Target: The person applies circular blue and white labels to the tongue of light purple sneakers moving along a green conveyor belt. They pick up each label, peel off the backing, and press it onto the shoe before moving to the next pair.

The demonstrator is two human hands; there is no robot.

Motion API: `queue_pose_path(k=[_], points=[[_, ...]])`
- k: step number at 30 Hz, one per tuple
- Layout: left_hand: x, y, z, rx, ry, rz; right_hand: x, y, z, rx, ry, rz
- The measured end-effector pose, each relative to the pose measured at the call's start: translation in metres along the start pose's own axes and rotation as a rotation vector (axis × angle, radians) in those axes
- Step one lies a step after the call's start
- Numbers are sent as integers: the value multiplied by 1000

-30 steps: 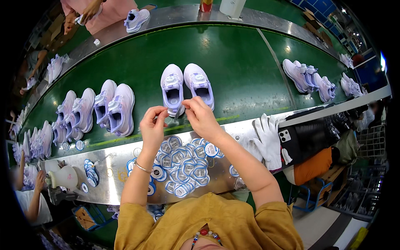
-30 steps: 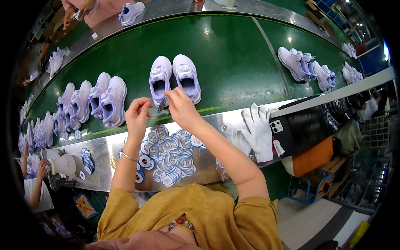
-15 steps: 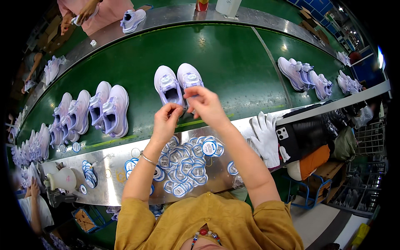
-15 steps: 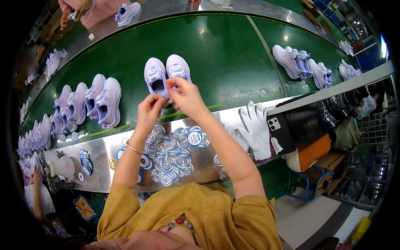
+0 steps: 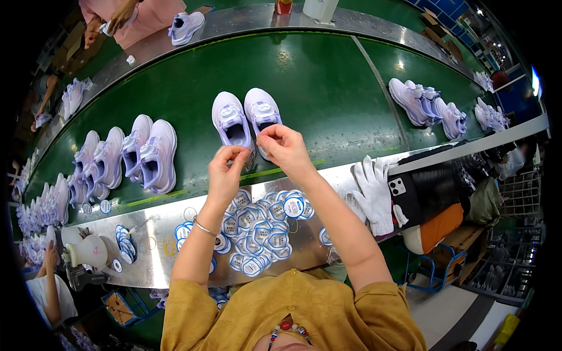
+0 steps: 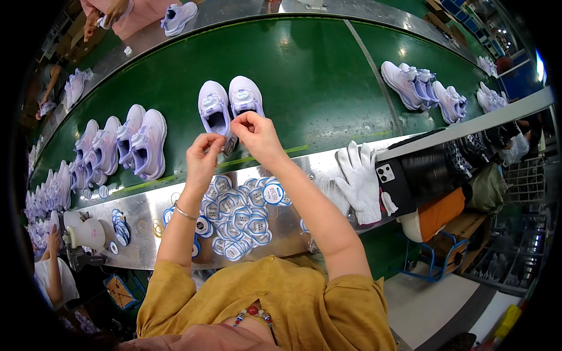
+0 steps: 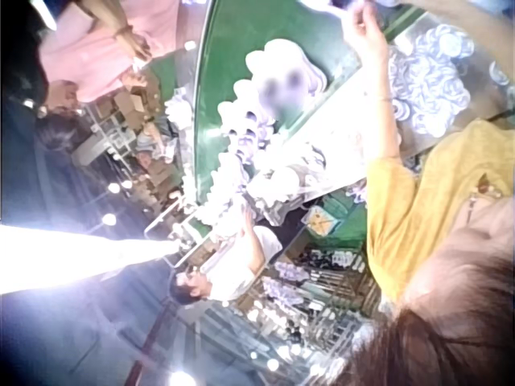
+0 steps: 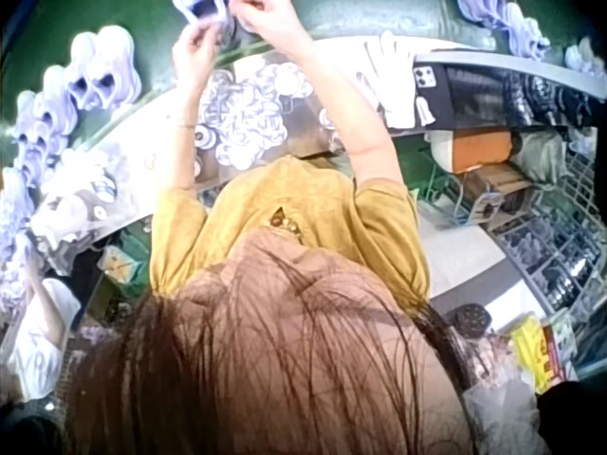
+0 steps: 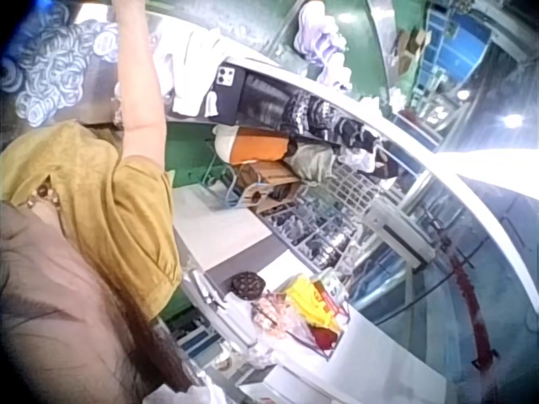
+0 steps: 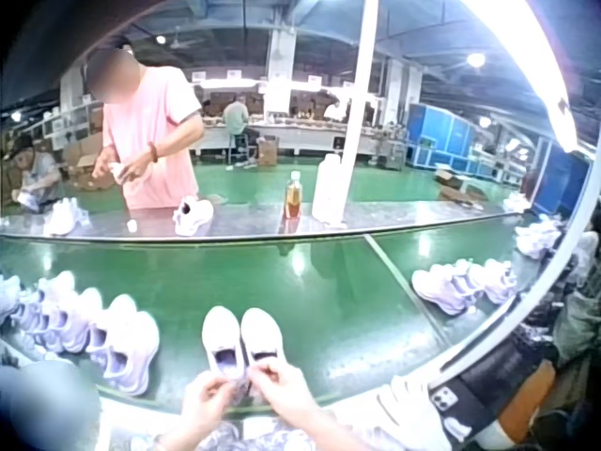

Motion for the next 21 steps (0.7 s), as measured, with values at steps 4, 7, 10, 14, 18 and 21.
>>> queue_pose_path(k=[4,7,10,14,18,21], points=[[-12,0,7,-126,-97,70,6,-4,-9,-2,12,-78],[-19,2,10,-133,-135,-9,11,1,-3,49,14,-113],[-23,2,10,-82,-106,-80,16,4,1,89,-52,-126],[-22,1,9,-54,-110,-51,19,7,6,65,-61,-158],[-24,1,9,-54,-71,-63,23,5,1,65,-47,-161],[-26,1,8,-60,-84,-59,22,7,5,38,-38,-144]])
Point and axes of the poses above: each hand's wrist, its own y-axis towards the middle knuckle, its own x-axis out of the palm, z = x × y, the point moved 1 cm from there along y, towards the middle knuckle, and after that the axes turned 7 degrees about x, right-handed, at the moved point
